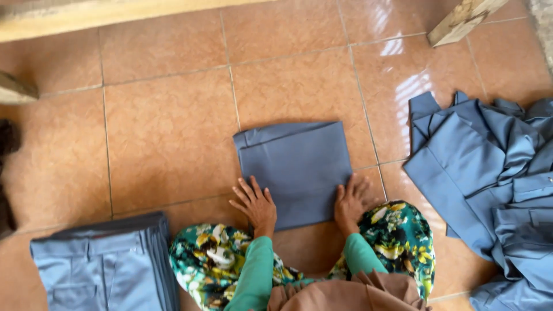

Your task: The person sits on a tiled floor and folds several pairs of grey trousers. They smooth the fabric, fold the legs together, and fold the trousers into neat rectangles, stacking them to the left.

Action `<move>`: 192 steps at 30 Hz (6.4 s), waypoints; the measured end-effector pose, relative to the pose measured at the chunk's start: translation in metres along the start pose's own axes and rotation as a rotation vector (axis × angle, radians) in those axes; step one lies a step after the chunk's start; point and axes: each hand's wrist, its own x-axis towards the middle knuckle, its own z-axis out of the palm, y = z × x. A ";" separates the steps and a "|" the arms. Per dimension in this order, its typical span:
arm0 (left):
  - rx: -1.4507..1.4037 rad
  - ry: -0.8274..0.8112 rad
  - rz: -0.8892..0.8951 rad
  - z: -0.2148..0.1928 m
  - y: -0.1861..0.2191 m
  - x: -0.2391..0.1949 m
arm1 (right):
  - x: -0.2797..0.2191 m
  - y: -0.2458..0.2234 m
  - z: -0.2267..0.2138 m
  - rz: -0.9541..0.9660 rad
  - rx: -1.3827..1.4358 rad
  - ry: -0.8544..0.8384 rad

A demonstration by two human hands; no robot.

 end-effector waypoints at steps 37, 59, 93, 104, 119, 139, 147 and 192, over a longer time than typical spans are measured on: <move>-0.567 -0.312 -0.149 0.000 -0.027 0.034 | 0.037 -0.070 -0.045 -0.639 0.102 -0.042; -2.025 -0.554 -1.136 -0.148 -0.043 -0.052 | -0.046 0.010 -0.082 -0.780 -0.113 -0.584; -1.826 0.147 -1.003 0.021 -0.043 -0.003 | -0.019 0.008 -0.121 0.601 1.521 -1.056; -0.305 0.069 0.445 -0.035 0.021 -0.046 | -0.032 -0.019 -0.076 -0.444 0.216 -0.004; 0.077 -0.044 0.358 0.027 -0.036 0.077 | 0.021 -0.032 -0.028 -0.529 0.048 0.006; -1.007 -1.383 -0.454 0.003 0.027 -0.087 | 0.075 -0.012 0.006 -0.068 0.637 -0.172; -1.777 -0.856 -1.174 -0.074 0.067 -0.103 | -0.011 -0.057 -0.128 0.497 1.209 -0.722; -1.669 0.523 -1.274 -0.119 -0.383 -0.247 | -0.263 -0.430 -0.071 -0.188 1.070 -1.476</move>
